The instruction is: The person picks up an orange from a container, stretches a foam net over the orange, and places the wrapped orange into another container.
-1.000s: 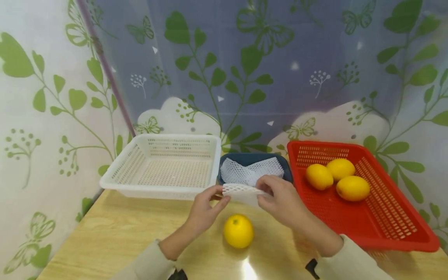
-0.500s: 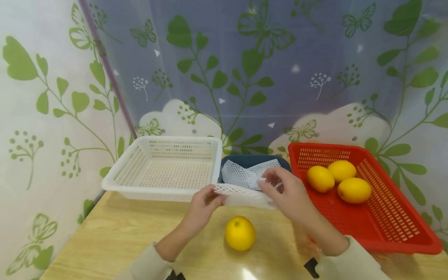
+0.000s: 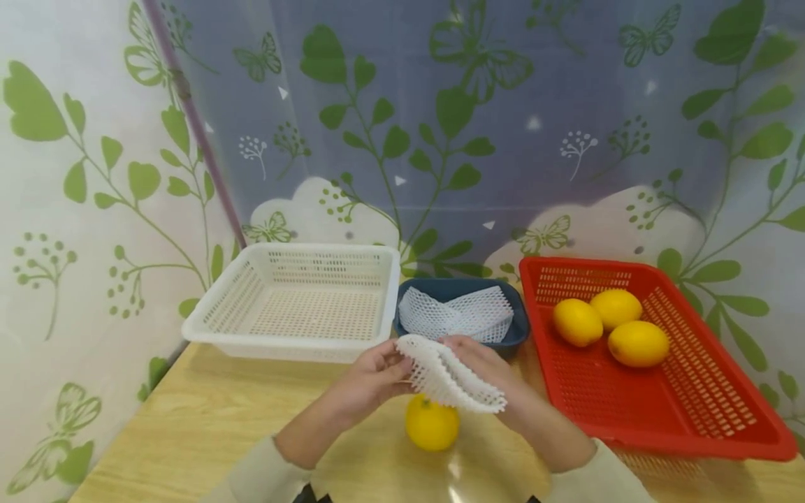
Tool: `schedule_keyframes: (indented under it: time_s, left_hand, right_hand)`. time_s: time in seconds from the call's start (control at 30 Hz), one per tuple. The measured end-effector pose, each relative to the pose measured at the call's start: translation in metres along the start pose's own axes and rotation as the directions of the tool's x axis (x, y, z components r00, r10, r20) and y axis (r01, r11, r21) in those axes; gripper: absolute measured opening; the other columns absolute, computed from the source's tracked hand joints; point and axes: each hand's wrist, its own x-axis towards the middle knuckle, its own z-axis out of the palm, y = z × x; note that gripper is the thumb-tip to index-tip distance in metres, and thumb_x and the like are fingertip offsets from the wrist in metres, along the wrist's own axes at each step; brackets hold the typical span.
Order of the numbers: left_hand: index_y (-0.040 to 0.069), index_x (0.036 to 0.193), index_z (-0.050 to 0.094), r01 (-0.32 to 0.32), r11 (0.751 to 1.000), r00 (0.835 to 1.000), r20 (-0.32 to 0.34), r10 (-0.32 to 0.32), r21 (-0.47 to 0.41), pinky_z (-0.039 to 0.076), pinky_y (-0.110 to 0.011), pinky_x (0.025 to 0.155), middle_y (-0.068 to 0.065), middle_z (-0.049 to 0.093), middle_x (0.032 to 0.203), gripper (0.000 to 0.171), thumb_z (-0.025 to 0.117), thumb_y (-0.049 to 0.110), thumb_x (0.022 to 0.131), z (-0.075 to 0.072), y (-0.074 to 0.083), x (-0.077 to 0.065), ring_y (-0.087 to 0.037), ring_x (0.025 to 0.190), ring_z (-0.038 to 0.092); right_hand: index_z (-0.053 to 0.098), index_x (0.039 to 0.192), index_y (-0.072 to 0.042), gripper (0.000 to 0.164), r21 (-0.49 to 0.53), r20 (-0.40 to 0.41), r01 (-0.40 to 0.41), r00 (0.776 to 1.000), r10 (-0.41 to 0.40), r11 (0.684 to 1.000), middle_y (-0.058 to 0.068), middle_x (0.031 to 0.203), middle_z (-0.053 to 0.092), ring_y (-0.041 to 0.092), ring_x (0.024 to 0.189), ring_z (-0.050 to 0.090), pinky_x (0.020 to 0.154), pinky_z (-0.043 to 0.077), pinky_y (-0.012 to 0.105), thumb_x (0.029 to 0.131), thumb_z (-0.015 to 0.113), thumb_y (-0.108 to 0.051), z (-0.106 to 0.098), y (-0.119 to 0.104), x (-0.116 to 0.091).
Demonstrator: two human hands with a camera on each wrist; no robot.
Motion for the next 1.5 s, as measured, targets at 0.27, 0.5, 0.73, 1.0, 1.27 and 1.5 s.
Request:
schedule_keyframes:
  time_s: [0.27,0.5,0.73,1.0,1.27,1.5]
  left_hand:
    - [-0.012,0.129,0.044,0.06,0.997,0.998,-0.027,-0.058,0.046,0.052,-0.029,0.09,-0.003,0.062,0.11,0.034,0.05,0.006,0.101,0.0,-0.004,0.0,-0.01,0.097,0.059]
    - [-0.012,0.126,0.046,0.075,0.996,0.997,-0.016,-0.075,0.042,0.051,-0.034,0.094,-0.005,0.063,0.109,0.031,0.049,0.005,0.101,0.003,-0.005,0.0,-0.011,0.097,0.06]
    - [-0.012,0.123,0.045,0.081,0.997,0.997,0.0,-0.081,0.019,0.053,-0.025,0.083,0.001,0.063,0.101,0.026,0.045,0.001,0.101,0.003,-0.011,0.001,-0.008,0.09,0.061]
    - [0.0,0.125,0.045,0.158,0.987,0.986,-0.049,-0.157,0.016,0.054,-0.031,0.084,-0.012,0.067,0.108,0.027,0.049,0.013,0.102,0.002,-0.015,0.0,-0.016,0.091,0.065]
    - [0.008,0.135,0.037,0.179,0.984,0.978,-0.116,-0.176,0.022,0.055,-0.031,0.077,-0.016,0.066,0.11,0.045,0.057,0.002,0.096,-0.002,-0.02,-0.003,-0.017,0.087,0.064]
    - [0.007,0.134,0.039,0.179,0.984,0.975,-0.131,-0.178,0.002,0.056,-0.03,0.073,-0.009,0.067,0.099,0.045,0.058,-0.002,0.094,-0.007,-0.028,-0.003,-0.017,0.084,0.064]
  right_hand:
    - [0.034,0.144,0.002,0.05,-0.066,0.049,-0.004,0.999,0.007,0.998,0.004,0.127,0.058,0.02,0.109,0.059,0.092,0.051,0.035,0.105,0.043,-0.026,0.003,0.01,0.002]
    - [0.034,0.139,0.012,0.052,-0.135,0.048,0.019,0.999,-0.013,0.991,0.008,0.124,0.058,0.016,0.104,0.06,0.09,0.052,0.028,0.102,0.051,-0.022,0.004,0.016,0.002]
    - [0.057,0.11,0.004,0.026,-0.181,-0.066,-0.003,0.998,-0.01,0.983,0.002,0.096,0.065,0.014,0.088,0.061,0.082,0.054,0.026,0.098,0.059,-0.019,0.005,0.016,0.002]
    - [0.054,0.108,0.0,0.013,-0.106,-0.173,-0.003,0.985,-0.016,0.994,0.0,0.096,0.062,0.013,0.086,0.06,0.076,0.056,0.025,0.097,0.055,-0.007,0.003,0.02,0.001]
    - [0.05,0.114,-0.001,0.028,-0.118,-0.27,-0.078,0.962,0.044,0.99,0.002,0.097,0.063,0.016,0.083,0.061,0.07,0.057,0.03,0.099,0.058,-0.022,0.002,0.028,0.001]
    - [0.048,0.116,0.001,0.027,-0.133,-0.357,-0.136,0.931,0.08,0.982,0.004,0.095,0.061,0.018,0.084,0.059,0.069,0.056,0.031,0.1,0.055,-0.02,0.003,0.035,0.0]
